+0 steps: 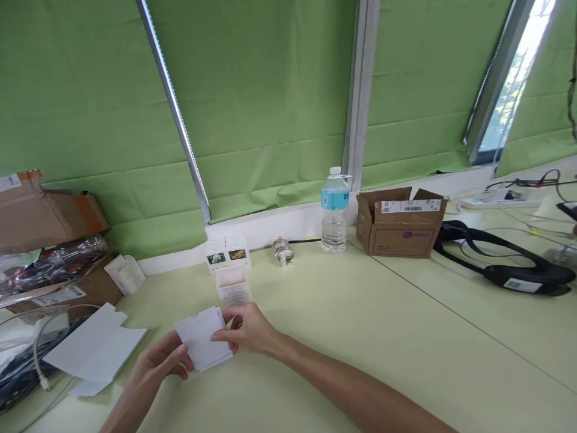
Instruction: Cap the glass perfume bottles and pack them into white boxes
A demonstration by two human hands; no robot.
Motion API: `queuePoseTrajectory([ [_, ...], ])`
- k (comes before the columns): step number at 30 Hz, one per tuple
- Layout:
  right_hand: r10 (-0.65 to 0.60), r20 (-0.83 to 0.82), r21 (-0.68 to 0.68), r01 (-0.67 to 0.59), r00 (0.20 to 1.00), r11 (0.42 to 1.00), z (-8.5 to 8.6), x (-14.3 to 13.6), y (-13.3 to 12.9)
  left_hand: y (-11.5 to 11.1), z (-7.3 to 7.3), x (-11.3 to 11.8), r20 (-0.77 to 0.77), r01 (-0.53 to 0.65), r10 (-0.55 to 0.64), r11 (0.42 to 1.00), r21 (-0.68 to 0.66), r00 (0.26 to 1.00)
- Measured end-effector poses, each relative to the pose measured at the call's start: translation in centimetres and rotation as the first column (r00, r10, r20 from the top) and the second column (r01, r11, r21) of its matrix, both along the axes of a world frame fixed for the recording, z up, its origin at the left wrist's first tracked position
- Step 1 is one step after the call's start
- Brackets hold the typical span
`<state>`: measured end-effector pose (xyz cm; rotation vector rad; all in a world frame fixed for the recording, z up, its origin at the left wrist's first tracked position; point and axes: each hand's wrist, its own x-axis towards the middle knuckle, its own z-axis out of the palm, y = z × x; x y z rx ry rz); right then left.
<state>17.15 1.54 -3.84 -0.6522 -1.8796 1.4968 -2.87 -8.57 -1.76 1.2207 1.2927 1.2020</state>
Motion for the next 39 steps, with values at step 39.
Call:
queuePoseTrajectory([
  [39, -0.282, -0.318, 0.042, 0.31, 0.905, 0.95, 7.2, 4.7, 5.0, 9.3, 3.4, 4.7, -0.095, 0.153, -0.136, 0.966, 0.206, 0.986],
])
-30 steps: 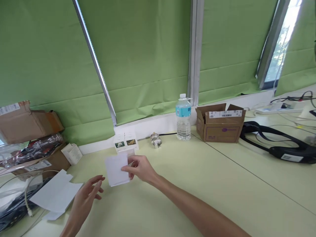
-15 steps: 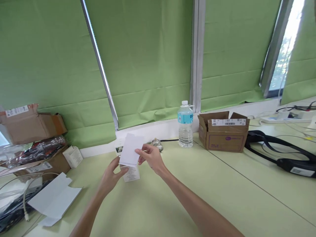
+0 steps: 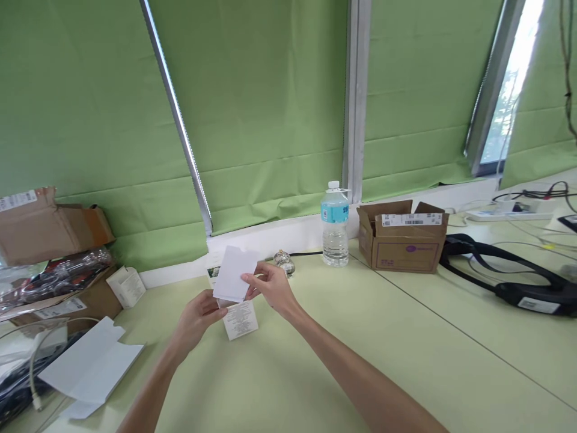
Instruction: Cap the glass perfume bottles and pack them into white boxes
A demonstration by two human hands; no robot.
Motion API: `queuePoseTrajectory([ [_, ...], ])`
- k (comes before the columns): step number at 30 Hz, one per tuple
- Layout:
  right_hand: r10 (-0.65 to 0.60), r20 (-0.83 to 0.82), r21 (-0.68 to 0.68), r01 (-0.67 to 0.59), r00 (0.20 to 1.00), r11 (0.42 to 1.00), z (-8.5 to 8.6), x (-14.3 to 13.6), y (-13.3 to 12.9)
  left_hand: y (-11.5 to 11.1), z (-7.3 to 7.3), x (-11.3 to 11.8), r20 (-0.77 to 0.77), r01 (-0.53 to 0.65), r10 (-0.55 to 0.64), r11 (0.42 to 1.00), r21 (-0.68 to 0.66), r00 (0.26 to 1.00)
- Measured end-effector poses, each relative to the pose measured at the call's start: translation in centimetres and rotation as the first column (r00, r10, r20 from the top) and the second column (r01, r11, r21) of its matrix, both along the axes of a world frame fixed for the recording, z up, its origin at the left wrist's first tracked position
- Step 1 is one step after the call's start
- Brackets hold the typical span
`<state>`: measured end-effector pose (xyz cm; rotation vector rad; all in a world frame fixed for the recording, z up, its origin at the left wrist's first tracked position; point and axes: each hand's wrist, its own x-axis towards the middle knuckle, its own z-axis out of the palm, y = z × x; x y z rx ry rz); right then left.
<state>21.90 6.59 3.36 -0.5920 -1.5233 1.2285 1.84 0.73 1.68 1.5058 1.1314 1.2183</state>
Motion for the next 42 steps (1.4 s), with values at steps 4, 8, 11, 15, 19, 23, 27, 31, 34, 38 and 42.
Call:
queuePoseTrajectory([
  [4, -0.005, 0.014, 0.027, 0.005, 1.0, 1.0, -0.2, 0.1, 0.2, -0.1, -0.2, -0.2, 0.025, 0.021, -0.02, 1.0, -0.024, 0.999],
  [8, -0.005, 0.088, 0.077, -0.002, 0.996, 0.997, -0.4, 0.5, 0.7, 0.0, -0.3, -0.3, 0.017, 0.035, -0.034, 0.999, -0.027, 0.999],
  [11, -0.009, 0.166, 0.123, -0.012, 0.986, 0.992, -0.7, 0.7, 1.0, 0.0, -0.5, -0.3, 0.011, 0.039, -0.039, 0.999, -0.009, 0.999],
  [15, -0.107, 0.238, 0.201, 0.058, 0.965, 0.978, -0.9, 0.9, 1.3, 0.1, -0.6, -0.4, -0.011, 0.02, -0.02, 1.0, 0.002, 1.0],
  [19, -0.166, 0.28, 0.257, 0.093, 0.946, 0.962, -0.8, 1.2, 1.5, 0.2, -0.6, -0.4, -0.031, -0.014, 0.014, 1.0, 0.021, 0.999],
  [23, -0.138, 0.34, 0.247, 0.054, 0.93, 0.968, -0.7, 1.5, 1.7, 0.0, -0.5, -0.1, -0.076, -0.067, 0.073, 0.994, 0.081, 0.994],
  [27, -0.146, 0.36, 0.279, 0.043, 0.921, 0.959, -0.4, 1.4, 1.2, -0.3, -0.3, 0.3, -0.138, -0.09, 0.109, 0.986, 0.141, 0.984],
  [31, -0.178, 0.365, 0.316, 0.059, 0.914, 0.947, 0.0, 1.1, 0.7, -0.4, -0.2, 0.2, -0.182, -0.086, 0.116, 0.983, 0.161, 0.976],
  [34, -0.203, 0.36, 0.346, 0.072, 0.911, 0.936, 0.3, 0.9, 0.3, -0.4, -0.2, -0.1, -0.216, -0.083, 0.121, 0.981, 0.176, 0.969],
  [38, -0.242, 0.3, 0.363, 0.124, 0.923, 0.923, 0.6, 0.6, -0.2, -0.4, -0.3, -0.2, -0.246, -0.093, 0.138, 0.978, 0.187, 0.959],
  [42, -0.33, 0.224, 0.424, 0.213, 0.917, 0.88, 1.0, 0.2, -0.8, -0.3, -0.6, -0.2, -0.266, -0.104, 0.158, 0.973, 0.206, 0.951],
])
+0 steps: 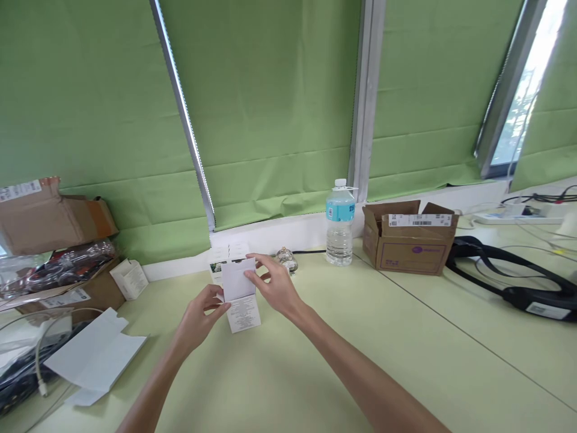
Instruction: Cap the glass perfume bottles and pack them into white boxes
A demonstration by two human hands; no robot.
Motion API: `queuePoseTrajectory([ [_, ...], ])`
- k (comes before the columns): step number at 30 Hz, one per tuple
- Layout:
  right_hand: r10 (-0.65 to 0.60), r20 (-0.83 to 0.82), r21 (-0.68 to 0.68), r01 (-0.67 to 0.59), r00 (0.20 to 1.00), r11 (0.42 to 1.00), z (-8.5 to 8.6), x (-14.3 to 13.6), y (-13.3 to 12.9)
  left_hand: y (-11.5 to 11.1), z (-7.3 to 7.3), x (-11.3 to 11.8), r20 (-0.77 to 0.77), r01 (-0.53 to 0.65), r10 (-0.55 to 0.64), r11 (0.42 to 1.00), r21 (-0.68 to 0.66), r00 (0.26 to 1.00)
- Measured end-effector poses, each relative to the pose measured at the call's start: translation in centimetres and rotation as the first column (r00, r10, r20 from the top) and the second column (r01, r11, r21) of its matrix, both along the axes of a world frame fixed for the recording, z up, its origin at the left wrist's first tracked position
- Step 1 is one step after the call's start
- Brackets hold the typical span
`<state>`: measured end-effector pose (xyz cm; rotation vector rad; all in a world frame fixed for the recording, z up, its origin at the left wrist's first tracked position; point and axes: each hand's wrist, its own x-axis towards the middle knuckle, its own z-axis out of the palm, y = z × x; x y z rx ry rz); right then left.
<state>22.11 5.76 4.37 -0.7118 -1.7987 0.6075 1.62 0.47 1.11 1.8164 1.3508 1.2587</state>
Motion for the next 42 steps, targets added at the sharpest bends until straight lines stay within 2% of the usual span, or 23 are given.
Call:
queuePoseTrajectory([
  [4, -0.041, -0.016, 0.072, 0.042, 0.999, 0.997, 0.2, -0.3, -0.4, 0.1, -0.2, 0.0, -0.009, -0.018, 0.019, 1.0, 0.02, 1.0],
  [12, -0.084, 0.017, 0.125, 0.082, 0.996, 0.989, 0.0, -0.5, -0.7, 0.0, -0.3, 0.1, -0.039, -0.059, 0.06, 0.998, 0.031, 0.997],
  [21, -0.098, 0.036, 0.183, 0.09, 0.995, 0.979, 0.0, -0.6, -0.9, 0.2, -0.3, -0.2, -0.063, -0.054, 0.054, 0.999, 0.0, 0.997],
  [27, -0.152, 0.132, 0.262, 0.113, 0.979, 0.958, -0.3, -0.4, -0.7, 0.2, -0.4, -0.3, -0.088, -0.052, 0.051, 0.999, -0.006, 0.995],
  [33, -0.147, 0.307, 0.35, 0.033, 0.94, 0.936, -1.3, -0.5, 0.0, 0.3, -0.6, -0.2, -0.082, -0.061, 0.06, 0.998, -0.006, 0.995],
  [36, -0.141, 0.328, 0.355, 0.016, 0.934, 0.935, -1.4, -0.4, 0.2, 0.3, -0.7, -0.2, -0.053, -0.062, 0.061, 0.998, -0.014, 0.997],
  [39, -0.161, 0.285, 0.348, 0.054, 0.945, 0.936, -1.0, 0.0, 0.5, 0.5, -1.1, -0.3, -0.045, -0.075, 0.073, 0.996, -0.043, 0.996],
  [42, -0.229, 0.227, 0.327, 0.148, 0.946, 0.934, -0.3, 1.1, 1.4, 0.8, -2.0, -0.4, -0.065, -0.03, 0.023, 0.993, -0.111, 0.998],
])
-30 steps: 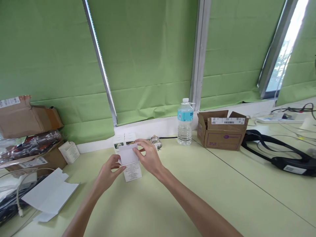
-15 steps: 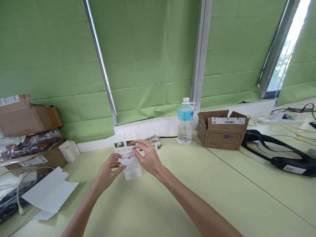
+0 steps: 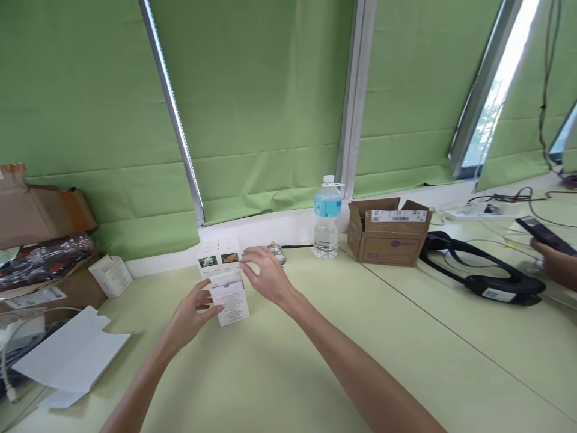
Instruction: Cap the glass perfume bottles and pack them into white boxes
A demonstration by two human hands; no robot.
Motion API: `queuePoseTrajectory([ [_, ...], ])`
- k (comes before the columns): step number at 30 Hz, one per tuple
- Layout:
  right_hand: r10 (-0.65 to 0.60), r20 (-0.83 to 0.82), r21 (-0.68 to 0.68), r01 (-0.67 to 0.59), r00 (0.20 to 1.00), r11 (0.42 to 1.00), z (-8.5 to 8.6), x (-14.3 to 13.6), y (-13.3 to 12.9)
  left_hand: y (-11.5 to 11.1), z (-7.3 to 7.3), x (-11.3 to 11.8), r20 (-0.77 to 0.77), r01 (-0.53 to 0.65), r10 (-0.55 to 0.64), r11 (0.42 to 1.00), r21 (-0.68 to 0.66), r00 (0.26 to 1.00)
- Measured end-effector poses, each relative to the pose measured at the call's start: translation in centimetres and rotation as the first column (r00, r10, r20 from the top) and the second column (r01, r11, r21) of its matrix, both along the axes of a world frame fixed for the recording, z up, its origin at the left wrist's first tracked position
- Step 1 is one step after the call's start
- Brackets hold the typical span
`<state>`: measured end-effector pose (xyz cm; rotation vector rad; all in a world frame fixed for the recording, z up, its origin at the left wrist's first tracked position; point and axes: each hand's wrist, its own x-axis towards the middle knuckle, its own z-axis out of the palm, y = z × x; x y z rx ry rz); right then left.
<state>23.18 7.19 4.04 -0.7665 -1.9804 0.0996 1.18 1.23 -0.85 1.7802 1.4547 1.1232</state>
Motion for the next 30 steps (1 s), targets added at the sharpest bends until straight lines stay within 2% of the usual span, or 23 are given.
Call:
queuePoseTrajectory([
  [2, -0.066, -0.046, -0.045, 0.064, 0.997, 0.997, 0.2, 1.1, 1.0, 0.1, -0.7, 0.1, 0.001, 0.047, -0.047, 0.998, -0.042, 0.999],
  [5, -0.134, -0.083, -0.191, 0.116, 0.988, 0.975, 0.0, 3.1, 3.0, 0.3, -1.7, 0.4, 0.044, 0.068, -0.066, 0.995, -0.067, 0.997],
  [8, -0.248, -0.039, -0.35, 0.219, 0.968, 0.911, -1.1, 5.2, 5.0, 0.5, -2.3, 0.4, 0.039, 0.002, 0.0, 0.998, -0.055, 0.999],
  [13, -0.329, 0.029, -0.474, 0.303, 0.944, 0.827, -4.2, 7.6, 7.7, 1.4, -3.2, -1.1, -0.022, -0.155, 0.155, 0.988, 0.005, 0.988],
  [17, -0.344, 0.066, -0.524, 0.326, 0.937, 0.787, -6.3, 8.4, 8.9, 1.7, -4.0, -2.3, -0.01, -0.166, 0.166, 0.985, -0.039, 0.986],
  [21, -0.347, 0.089, -0.535, 0.338, 0.934, 0.774, -7.5, 8.8, 9.7, 1.6, -4.4, -2.5, 0.017, -0.135, 0.137, 0.987, -0.092, 0.99],
  [26, -0.337, 0.108, -0.528, 0.341, 0.935, 0.778, -8.3, 8.8, 10.5, 1.7, -4.7, -2.6, 0.052, -0.147, 0.152, 0.985, -0.092, 0.987],
  [30, -0.32, 0.11, -0.52, 0.329, 0.941, 0.788, -8.2, 8.5, 11.4, 1.8, -5.2, -2.5, 0.067, -0.144, 0.149, 0.987, -0.074, 0.987],
])
